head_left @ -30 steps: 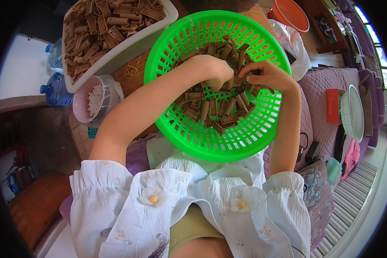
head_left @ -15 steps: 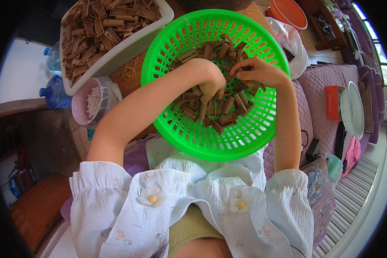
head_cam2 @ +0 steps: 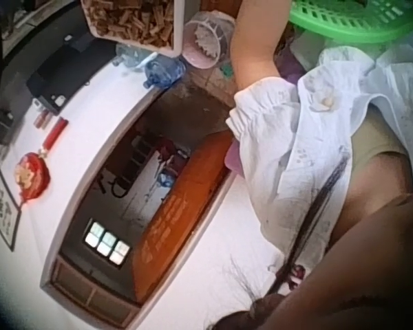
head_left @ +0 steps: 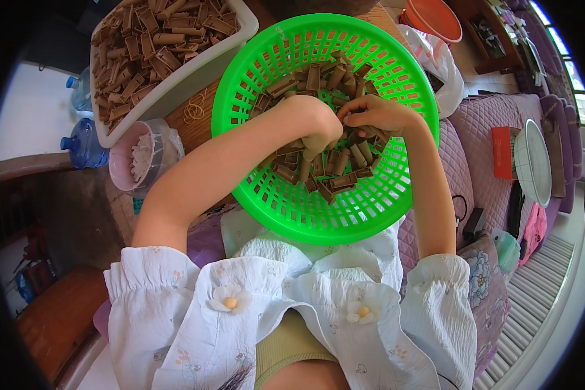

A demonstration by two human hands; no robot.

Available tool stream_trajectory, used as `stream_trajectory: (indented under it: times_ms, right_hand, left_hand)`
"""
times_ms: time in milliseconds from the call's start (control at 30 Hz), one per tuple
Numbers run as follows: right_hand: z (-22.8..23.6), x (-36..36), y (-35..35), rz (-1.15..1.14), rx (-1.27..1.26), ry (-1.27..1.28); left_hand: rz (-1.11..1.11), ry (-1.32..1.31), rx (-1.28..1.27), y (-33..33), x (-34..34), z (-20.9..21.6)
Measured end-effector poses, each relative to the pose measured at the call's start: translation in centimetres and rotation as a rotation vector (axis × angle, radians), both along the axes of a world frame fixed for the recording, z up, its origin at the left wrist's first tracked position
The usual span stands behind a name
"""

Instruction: The person sorts small rectangular brown pieces by hand, transferring them from plastic bins into a green basket.

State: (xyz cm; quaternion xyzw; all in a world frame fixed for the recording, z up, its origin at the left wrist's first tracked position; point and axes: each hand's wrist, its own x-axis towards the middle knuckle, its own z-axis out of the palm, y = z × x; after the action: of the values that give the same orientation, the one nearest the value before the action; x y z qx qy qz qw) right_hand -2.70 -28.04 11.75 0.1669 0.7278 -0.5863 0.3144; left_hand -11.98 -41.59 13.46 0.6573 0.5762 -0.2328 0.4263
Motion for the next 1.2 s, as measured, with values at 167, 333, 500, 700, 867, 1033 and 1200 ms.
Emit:
stream_trajectory:
  times_ms: [167,333,500,700,867,1033,1200]
  right_hand:
    - [-0.2,-0.2,0.1,0.003,-0.009,-0.044]
    - [-0.6,-0.2,0.4,-0.032,-0.028,-0.058]
    - [-0.6,-0.1,0.7,-0.172,-0.05,-0.004]
    - [1.7,-0.3,0.5,-0.291,-0.057,0.115]
    - [1.6,0.0,2.5,-0.428,-0.165,0.22]
    - [2.5,-0.3,2.1,-0.582,-0.087,0.283]
    - [3.1,-0.1,1.9,-0.557,-0.093,0.251]
  left_hand:
    - [-0.011,-0.193,-0.024,0.2,-0.4,0.2]
    - [0.003,-0.275,0.055,0.4,0.2,-1.4]
    - [0.079,-0.289,0.217,0.3,-0.3,-1.6]
    - [0.225,-0.387,0.263,0.4,-1.8,-1.1]
    - [0.287,-0.439,0.494,0.6,-2.3,-1.2]
    - [0.377,-0.424,0.688,0.7,-3.3,-1.3]
    - [0.444,-0.462,0.457,0.3,-4.5,0.9]
